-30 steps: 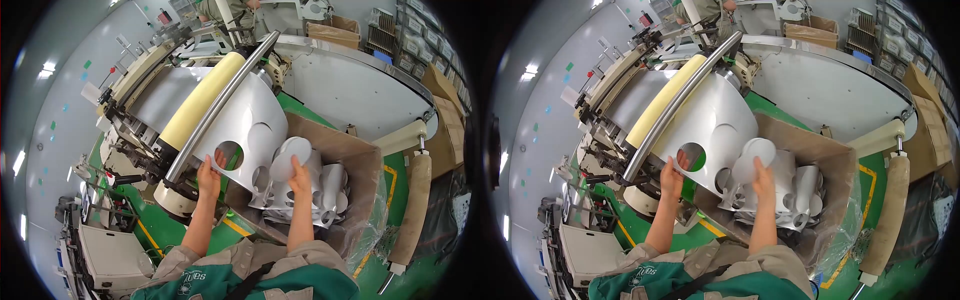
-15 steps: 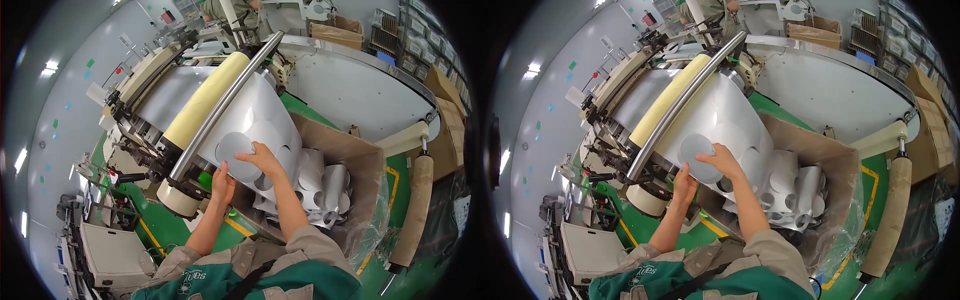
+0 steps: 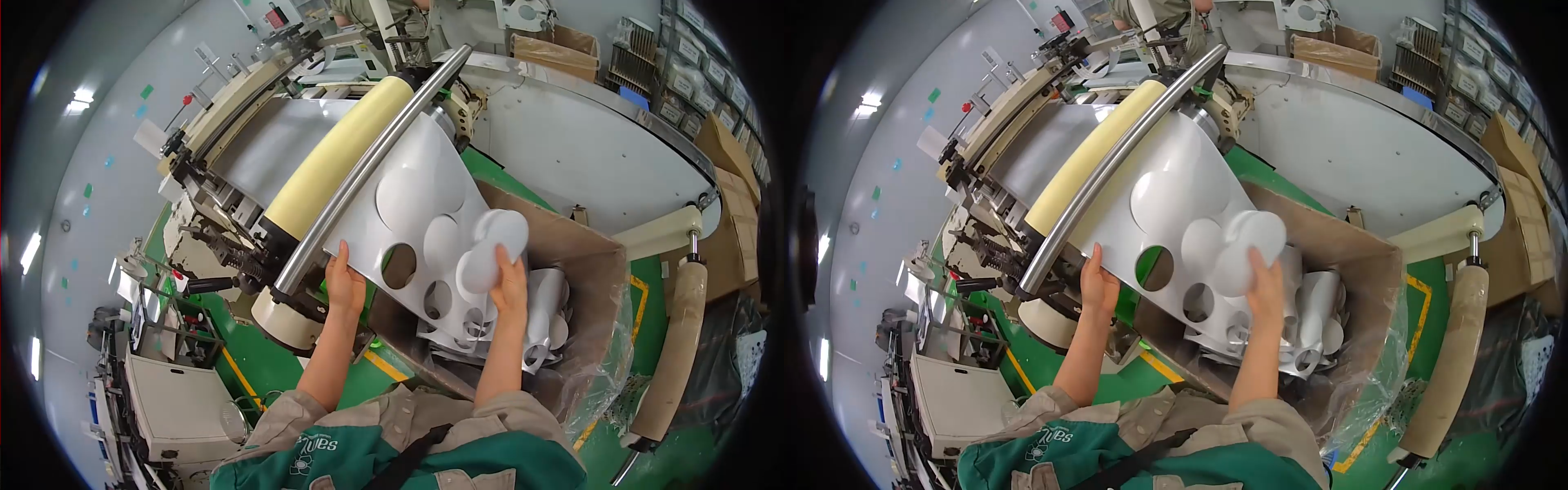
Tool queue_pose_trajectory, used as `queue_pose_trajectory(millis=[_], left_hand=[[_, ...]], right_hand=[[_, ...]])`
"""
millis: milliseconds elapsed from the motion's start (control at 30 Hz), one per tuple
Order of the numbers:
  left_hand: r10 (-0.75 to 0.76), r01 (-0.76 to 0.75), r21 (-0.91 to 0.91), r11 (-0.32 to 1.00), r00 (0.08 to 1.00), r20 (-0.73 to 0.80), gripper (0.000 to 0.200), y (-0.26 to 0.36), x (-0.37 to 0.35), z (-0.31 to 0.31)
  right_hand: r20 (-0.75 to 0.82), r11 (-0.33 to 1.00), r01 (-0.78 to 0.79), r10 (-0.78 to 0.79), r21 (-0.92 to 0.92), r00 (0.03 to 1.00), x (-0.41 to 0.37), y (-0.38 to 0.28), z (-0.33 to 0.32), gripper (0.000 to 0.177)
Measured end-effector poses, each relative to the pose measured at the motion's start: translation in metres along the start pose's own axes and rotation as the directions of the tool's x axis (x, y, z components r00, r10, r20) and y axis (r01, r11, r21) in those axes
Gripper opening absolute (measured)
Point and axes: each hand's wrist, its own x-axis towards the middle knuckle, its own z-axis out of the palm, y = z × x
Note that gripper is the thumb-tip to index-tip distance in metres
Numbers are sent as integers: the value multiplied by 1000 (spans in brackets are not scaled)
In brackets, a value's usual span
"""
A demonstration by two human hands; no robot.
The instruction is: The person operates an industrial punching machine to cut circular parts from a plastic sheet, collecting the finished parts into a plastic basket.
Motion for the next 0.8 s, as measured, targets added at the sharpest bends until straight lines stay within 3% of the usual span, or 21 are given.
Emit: queue_pose_trajectory(millis=[100,167,200,267,367,467,500,567,600,667,733,800], left_hand=[[-46,46,27,999,999,-16,30,-12,-9,2],[-89,89,31,996,996,9,29,-22,-22,6],[-110,109,28,994,993,33,29,-28,-25,1],[-146,144,27,989,987,74,29,-29,-32,0],[-192,190,35,981,977,97,31,-28,-29,-9],[-203,192,88,977,970,136,34,-25,-25,-12],[-190,176,107,979,972,136,39,-22,-24,-9],[-95,88,105,991,994,59,43,-11,-23,0],[-53,50,96,994,998,30,44,-5,-20,-2],[-14,12,85,996,1000,22,43,6,-14,-4],[15,-16,38,999,1000,19,39,15,-9,-1],[47,-46,38,998,999,-4,37,15,-4,-5]], right_hand=[[147,915,-37,105,-401,984,-4,11,48,40],[262,715,84,143,-694,954,-1,23,78,38],[319,771,90,151,-630,936,-9,20,103,42],[348,665,93,261,-741,901,5,40,109,36],[333,746,-10,309,-666,891,6,50,98,42],[339,879,-152,327,-452,882,-5,54,72,43],[277,899,-247,356,-361,892,-7,53,56,40],[180,966,-191,221,-174,959,-9,45,20,36],[21,982,-187,187,-32,982,2,55,-13,34],[-33,982,-113,120,153,992,2,21,-18,38],[14,978,-51,49,201,999,3,4,-14,31],[64,998,-4,0,60,998,4,2,7,31]])
